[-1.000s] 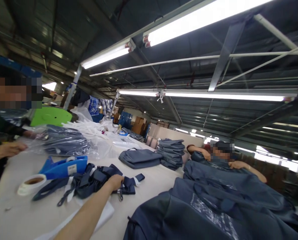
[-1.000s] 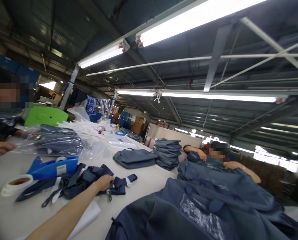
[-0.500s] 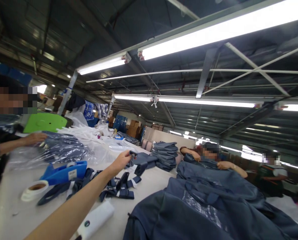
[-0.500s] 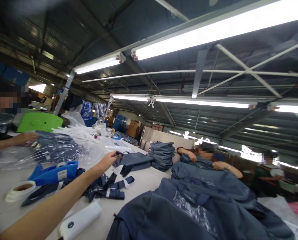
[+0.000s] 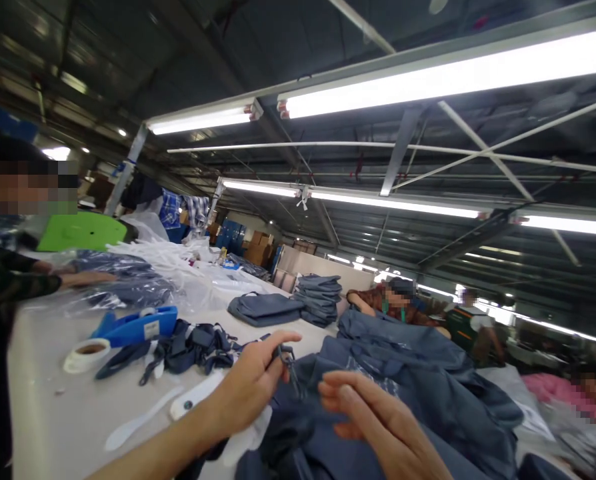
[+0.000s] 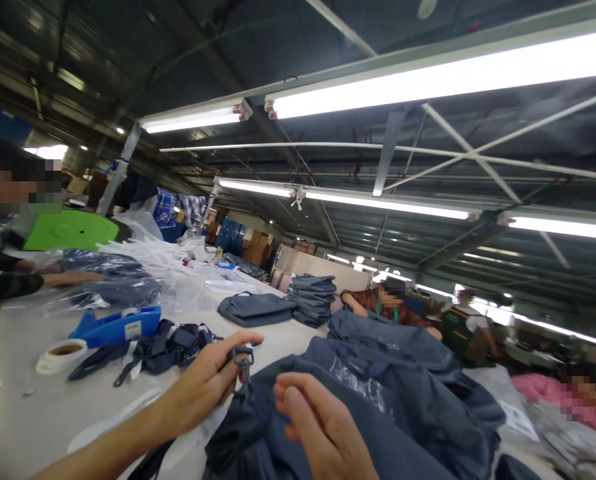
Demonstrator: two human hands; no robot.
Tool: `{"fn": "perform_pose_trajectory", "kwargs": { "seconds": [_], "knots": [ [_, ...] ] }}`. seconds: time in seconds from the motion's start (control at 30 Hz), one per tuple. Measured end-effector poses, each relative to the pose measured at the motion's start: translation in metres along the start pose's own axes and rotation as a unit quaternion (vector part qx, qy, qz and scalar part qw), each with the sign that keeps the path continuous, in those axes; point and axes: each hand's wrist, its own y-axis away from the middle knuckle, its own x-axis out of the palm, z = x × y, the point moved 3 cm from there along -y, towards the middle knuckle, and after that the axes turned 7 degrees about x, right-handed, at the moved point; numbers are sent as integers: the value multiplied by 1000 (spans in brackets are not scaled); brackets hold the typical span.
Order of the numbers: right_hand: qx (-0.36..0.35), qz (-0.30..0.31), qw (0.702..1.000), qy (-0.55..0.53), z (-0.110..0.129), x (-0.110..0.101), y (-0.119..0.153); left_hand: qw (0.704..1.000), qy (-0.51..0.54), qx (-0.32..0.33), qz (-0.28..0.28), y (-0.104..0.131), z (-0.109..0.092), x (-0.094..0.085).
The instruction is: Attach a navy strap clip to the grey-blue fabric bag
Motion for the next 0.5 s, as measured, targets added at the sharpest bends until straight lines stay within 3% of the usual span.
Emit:
{"fn": "perform_pose_trajectory", "kwargs": {
  "seconds": [0.1, 0.23, 0.37, 0.43, 0.5],
  "knots": [
    [-4, 57, 998, -2, 0, 32, -18, 996, -77, 45, -26, 18, -8, 10],
    [-39, 115, 992, -23, -7, 58, -24, 995, -92, 34, -28, 28, 3, 17],
    [-14, 121, 992, -42, -8, 52, -27, 995, -101, 20, -6, 34, 14, 9],
    [-19, 120, 992, -26, -4, 44, -31, 999, -39, -9, 35, 35, 16, 3],
    [-50, 122, 991, 16, 3, 38, -37, 990, 87, -57, 98, 36, 17, 0]
  ]
}}
